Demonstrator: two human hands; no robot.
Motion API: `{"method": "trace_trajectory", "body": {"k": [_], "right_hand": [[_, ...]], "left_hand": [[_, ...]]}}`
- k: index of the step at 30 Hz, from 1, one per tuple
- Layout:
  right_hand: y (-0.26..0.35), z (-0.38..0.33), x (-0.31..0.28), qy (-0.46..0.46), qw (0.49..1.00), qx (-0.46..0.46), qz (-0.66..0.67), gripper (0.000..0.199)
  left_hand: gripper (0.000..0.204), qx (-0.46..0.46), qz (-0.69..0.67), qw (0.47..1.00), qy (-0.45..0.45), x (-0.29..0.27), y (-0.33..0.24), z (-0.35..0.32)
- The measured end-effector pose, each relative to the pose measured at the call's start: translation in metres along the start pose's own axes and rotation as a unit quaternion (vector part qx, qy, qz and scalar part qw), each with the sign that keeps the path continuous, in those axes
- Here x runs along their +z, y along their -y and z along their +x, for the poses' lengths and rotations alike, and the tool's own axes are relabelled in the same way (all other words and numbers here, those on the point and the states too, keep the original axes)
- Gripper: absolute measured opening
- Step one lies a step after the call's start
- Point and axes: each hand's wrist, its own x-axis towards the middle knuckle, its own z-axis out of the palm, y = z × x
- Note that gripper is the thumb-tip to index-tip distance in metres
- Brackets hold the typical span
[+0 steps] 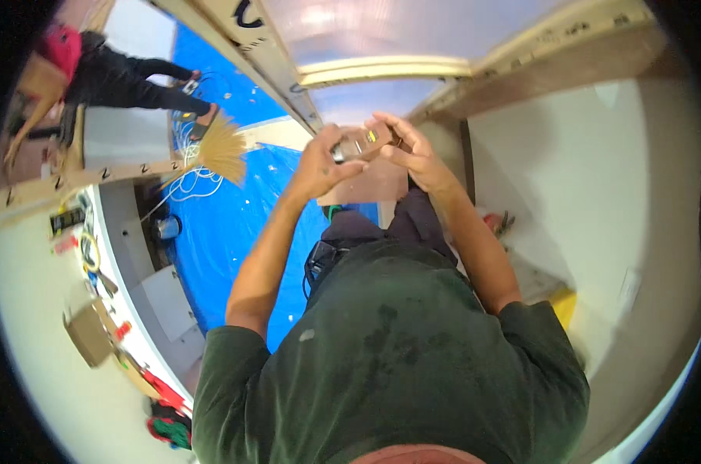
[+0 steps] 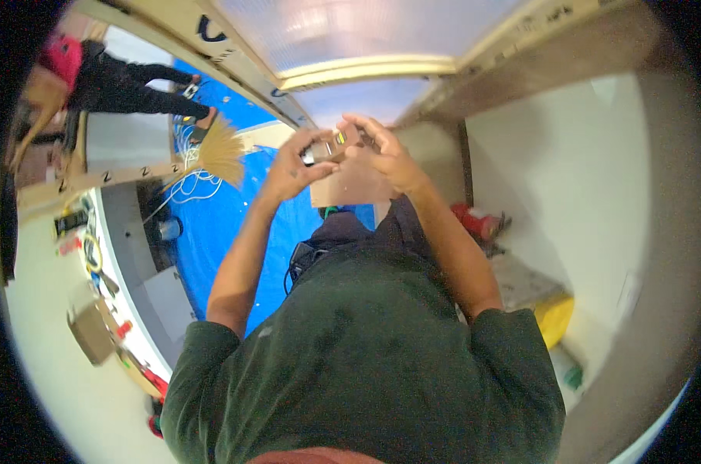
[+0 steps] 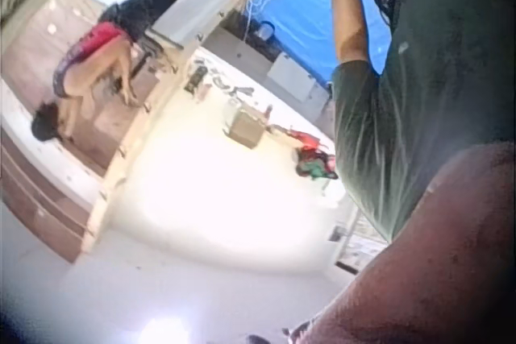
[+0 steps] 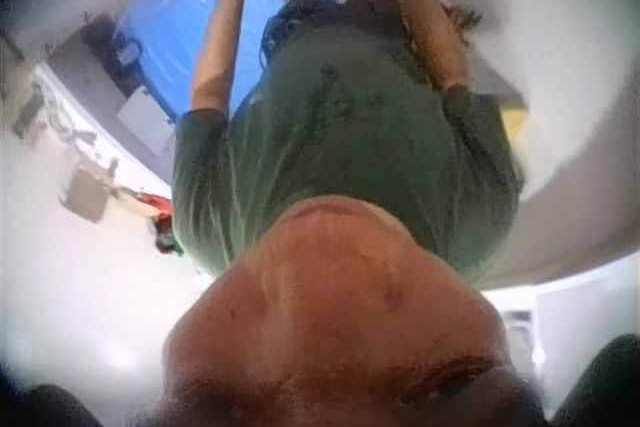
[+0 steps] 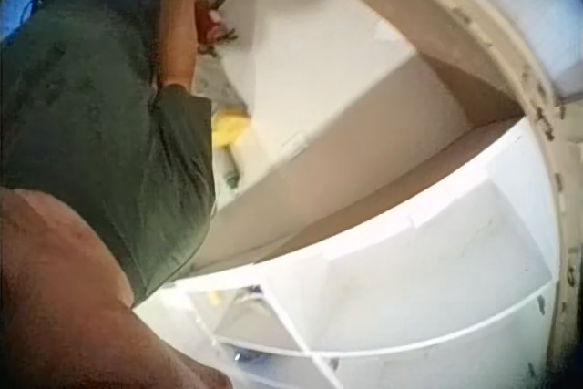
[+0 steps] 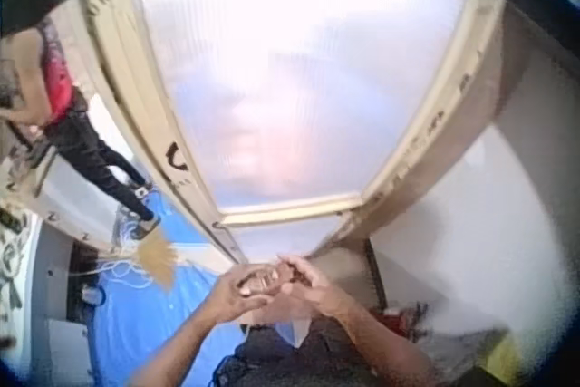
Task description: The person uses a small sanding block to sand the wooden frame of a large panel that holds translucent corrugated plastic sheets.
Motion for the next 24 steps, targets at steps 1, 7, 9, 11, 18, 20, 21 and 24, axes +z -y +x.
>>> {"method": "trace_trajectory", "body": {"k": [1, 7, 9, 11, 18, 20, 21, 24], "right_hand": [[0.006, -0.007, 0.007, -0.004, 0.994, -0.039, -0.105, 0.063], [0.02, -0.034, 0.049, -0.131, 0.892, -0.19, -0.389, 0.048], [0.017, -0.04, 0.057, -0.153, 0.873, -0.191, -0.422, 0.042], [0.016, -0.048, 0.06, -0.164, 0.838, -0.193, -0.484, 0.037], [0.003, -0.091, 0.056, -0.138, 0.75, -0.155, -0.629, 0.028], [0.001, -0.107, 0.057, -0.099, 0.774, -0.154, -0.606, 0.024], [-0.005, -0.114, 0.058, -0.089, 0.802, -0.16, -0.569, 0.021], [-0.035, -0.128, 0.059, -0.126, 0.887, -0.2, -0.396, 0.018]], "left_hand": [[0.055, 0.053, 0.043, 0.998, -0.005, -0.008, -0.011, 0.004], [0.061, 0.168, 0.173, 0.968, 0.077, -0.036, -0.041, 0.019], [0.06, 0.198, 0.181, 0.957, 0.108, -0.034, -0.044, 0.024], [0.058, 0.185, 0.19, 0.953, 0.147, -0.03, -0.049, 0.023], [0.046, 0.21, 0.148, 0.933, 0.252, 0.005, -0.036, 0.017], [0.048, 0.146, 0.133, 0.934, 0.296, 0.008, -0.035, 0.002], [0.051, 0.158, 0.129, 0.93, 0.305, 0.009, -0.028, -0.003], [0.053, 0.218, 0.199, 0.902, 0.315, -0.004, -0.01, -0.008]]}}
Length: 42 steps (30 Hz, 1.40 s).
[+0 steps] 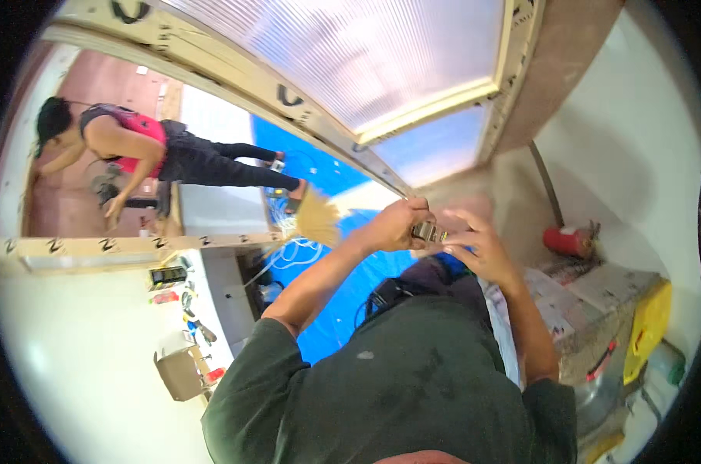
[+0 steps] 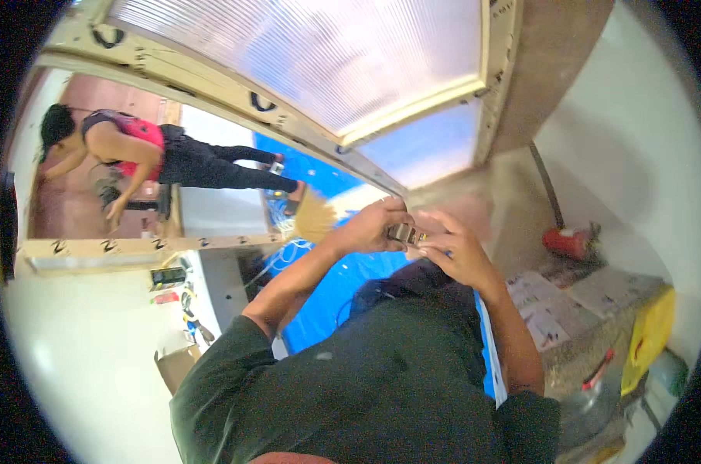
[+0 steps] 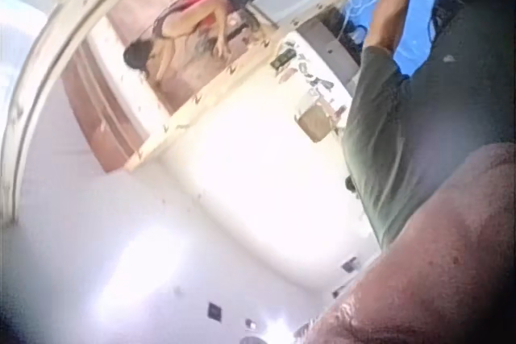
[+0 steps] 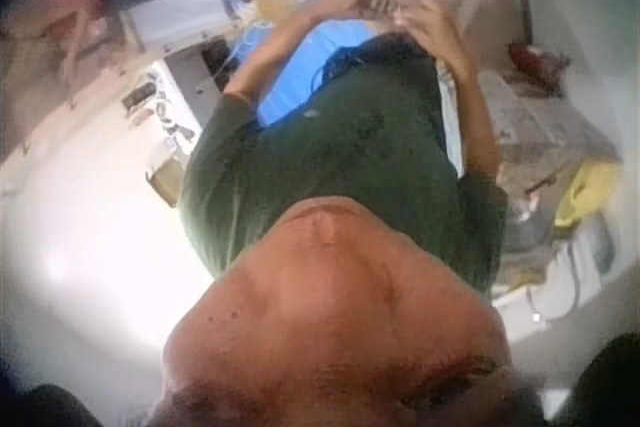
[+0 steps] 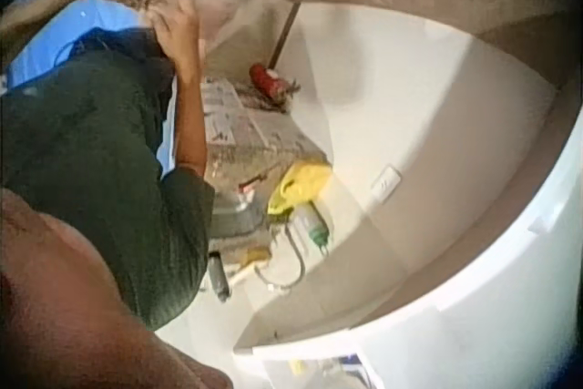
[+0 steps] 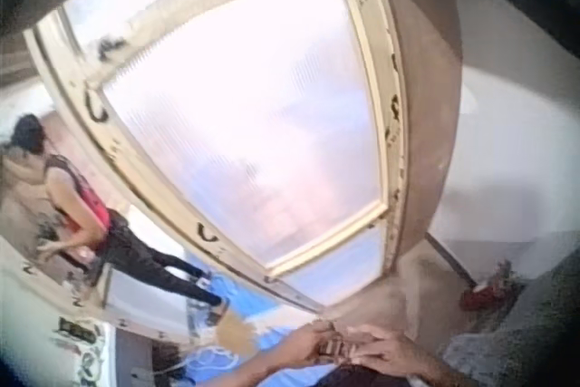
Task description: The person uses a small sanding block to sand the wooden frame of a large panel that holds translucent corrugated plastic sheets.
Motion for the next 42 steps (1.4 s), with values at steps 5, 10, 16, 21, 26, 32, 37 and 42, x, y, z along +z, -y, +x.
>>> {"method": "trace_trajectory", "body": {"k": [5, 10, 16, 21, 26, 32, 37, 42], "right_hand": [[-0.057, -0.05, 0.019, -0.088, 0.962, 0.213, 0.148, 0.018], [-0.162, -0.145, 0.066, 0.017, 0.951, 0.306, 0.037, 0.025], [-0.191, -0.177, 0.154, -0.023, 0.925, 0.371, 0.076, 0.026], [-0.178, -0.125, 0.232, -0.063, 0.918, 0.384, 0.08, 0.029], [-0.148, -0.077, 0.303, -0.184, 0.872, 0.424, 0.16, 0.027], [-0.113, -0.068, 0.369, -0.349, 0.814, 0.426, 0.187, 0.027], [-0.094, -0.095, 0.409, -0.418, 0.741, 0.465, 0.245, 0.028], [-0.104, -0.159, 0.456, -0.475, 0.669, 0.487, 0.299, 0.031]], "left_hand": [[0.053, -0.13, 0.128, 0.982, 0.037, -0.097, -0.026, -0.016], [0.054, -0.079, 0.34, 0.936, -0.052, -0.238, -0.079, -0.031], [0.057, -0.016, 0.482, 0.873, -0.071, -0.369, -0.164, -0.037], [0.069, 0.071, 0.546, 0.832, -0.06, -0.465, -0.238, -0.03], [0.062, 0.102, 0.586, 0.801, 0.072, -0.479, -0.221, -0.017], [0.047, 0.169, 0.605, 0.76, 0.167, -0.458, -0.18, 0.017], [0.049, 0.162, 0.563, 0.784, 0.205, -0.44, -0.161, 0.02], [0.047, 0.184, 0.556, 0.783, 0.206, -0.436, -0.144, 0.023]]}}
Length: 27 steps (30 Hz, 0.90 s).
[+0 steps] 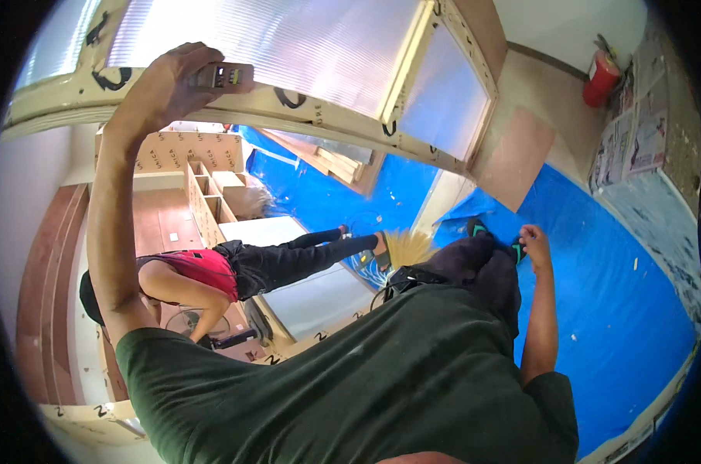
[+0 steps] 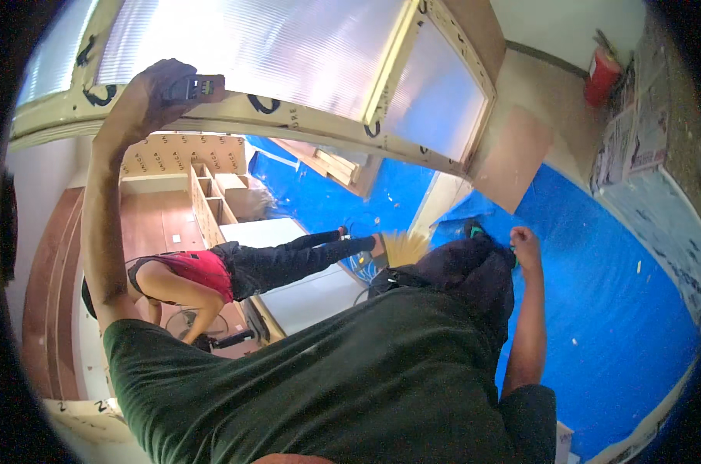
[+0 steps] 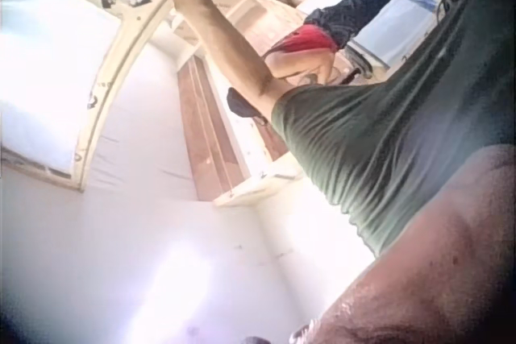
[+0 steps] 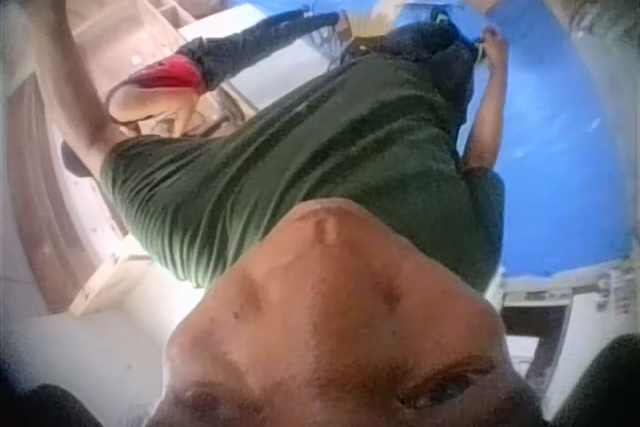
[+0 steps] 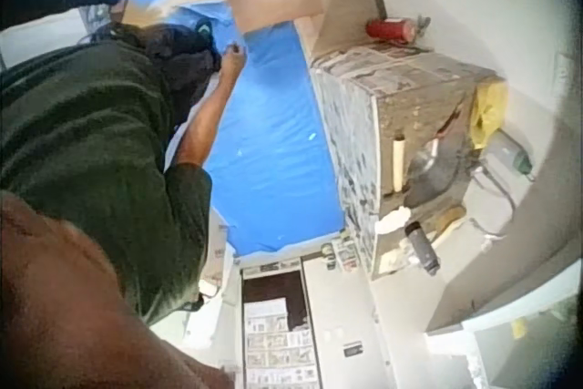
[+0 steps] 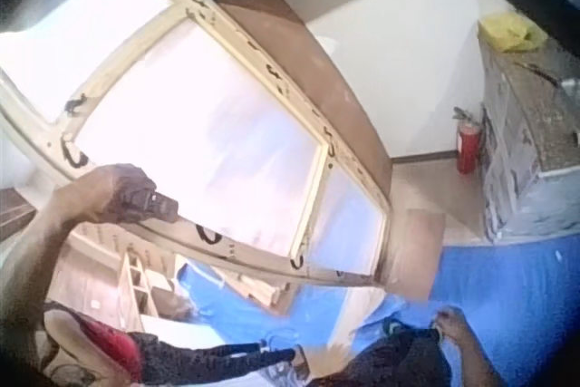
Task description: The person uses a small sanding block to sand the wooden frame of a large panel that holds translucent corrugated plastic sheets.
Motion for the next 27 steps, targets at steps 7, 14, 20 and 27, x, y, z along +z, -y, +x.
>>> {"method": "trace_trajectory", "body": {"k": [7, 14, 20, 27], "right_hand": [[-0.06, -0.025, -0.033, -0.057, 0.996, 0.062, 0.041, 0.029], [-0.087, -0.027, -0.029, -0.09, 0.993, 0.066, 0.047, 0.034], [-0.081, -0.035, -0.011, -0.086, 0.989, 0.077, 0.089, 0.035], [-0.092, -0.037, 0.004, -0.093, 0.982, 0.08, 0.143, 0.033]], "left_hand": [[0.036, -0.034, 0.018, 0.999, 0.038, 0.002, -0.018, 0.012], [0.033, -0.065, -0.17, 0.979, 0.089, 0.033, -0.008, 0.029], [0.042, 0.023, -0.05, 0.995, 0.085, 0.075, -0.041, 0.047], [0.042, 0.042, -0.033, 0.99, 0.134, 0.107, -0.059, 0.07]]}}
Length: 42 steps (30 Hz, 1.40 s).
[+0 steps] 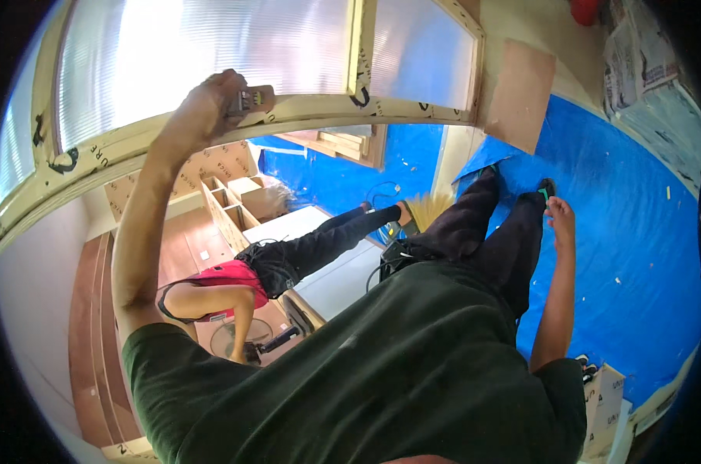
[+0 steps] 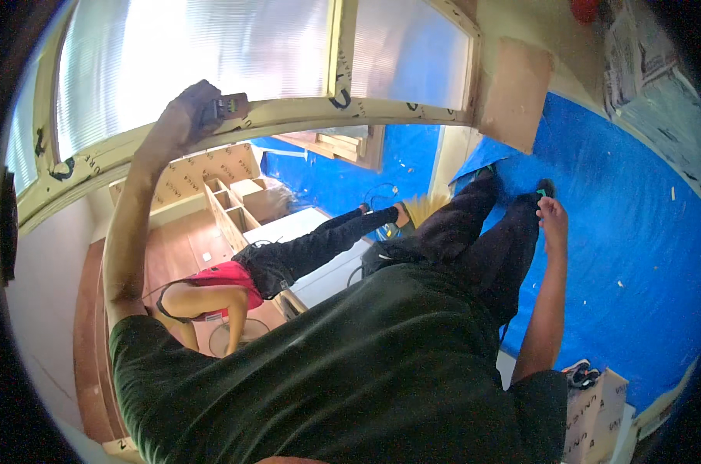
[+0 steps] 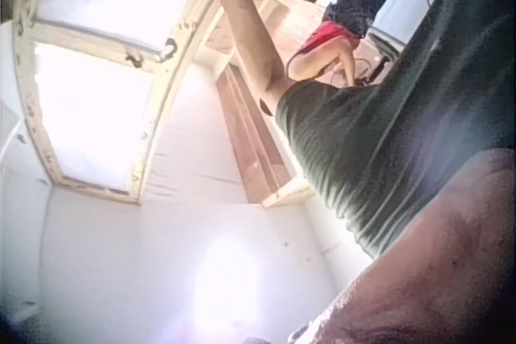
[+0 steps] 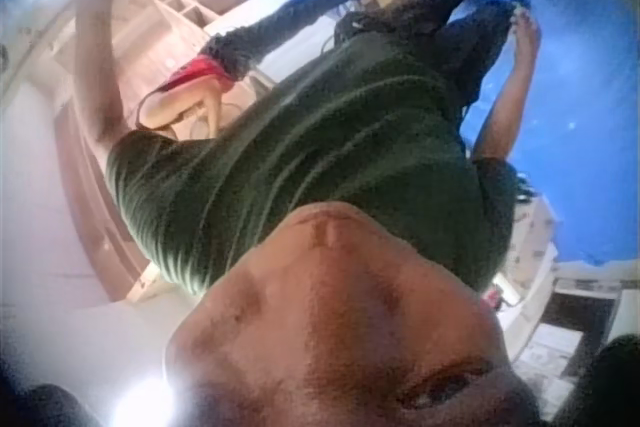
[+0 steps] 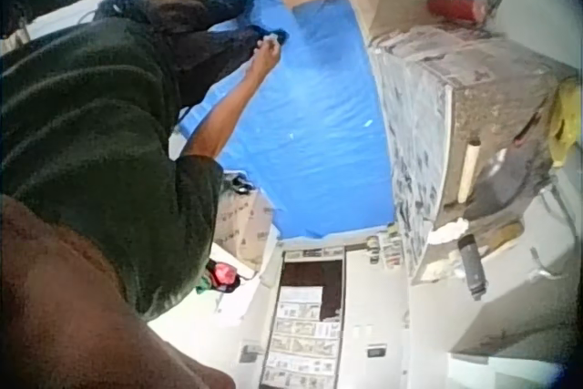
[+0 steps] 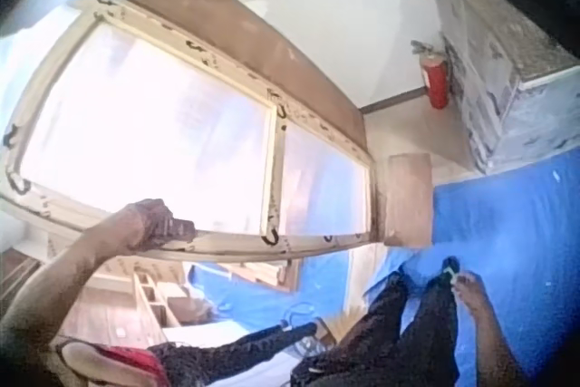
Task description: The person uses a small sanding block to sand the wooden frame of a large panel that holds translucent corrugated plastic sheets.
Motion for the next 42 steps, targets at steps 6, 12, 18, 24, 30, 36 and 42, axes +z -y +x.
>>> {"method": "trace_trajectory", "body": {"k": [6, 12, 18, 24, 30, 36, 42], "right_hand": [[-0.01, -0.019, -0.023, -0.041, 0.999, 0.013, 0.025, 0.032], [-0.038, -0.038, -0.049, -0.081, 0.996, 0.022, 0.04, 0.027], [-0.047, -0.057, -0.06, -0.1, 0.993, 0.024, 0.051, 0.033], [-0.041, -0.033, -0.047, -0.062, 0.998, 0.015, -0.008, 0.032], [-0.035, -0.004, -0.029, -0.046, 0.999, 0.014, 0.01, 0.029], [-0.038, 0.011, -0.008, -0.015, 1.0, 0.017, -0.009, 0.028], [-0.043, 0.012, -0.011, -0.027, 0.999, 0.02, -0.018, 0.029]], "left_hand": [[0.041, 0.032, -0.001, 0.999, 0.018, 0.067, -0.011, 0.054], [0.032, 0.041, 0.026, 0.998, 0.03, 0.13, -0.029, 0.097], [0.032, 0.115, 0.06, 0.991, 0.014, 0.193, -0.034, 0.12], [0.054, 0.187, -0.132, 0.972, -0.057, 0.132, -0.088, 0.109], [0.05, -0.014, 0.018, 0.997, -0.072, -0.025, -0.015, -0.017], [0.054, -0.144, 0.031, 0.985, -0.086, -0.088, 0.028, -0.093], [0.056, -0.13, -0.013, 0.989, -0.07, -0.075, 0.028, -0.078]]}}
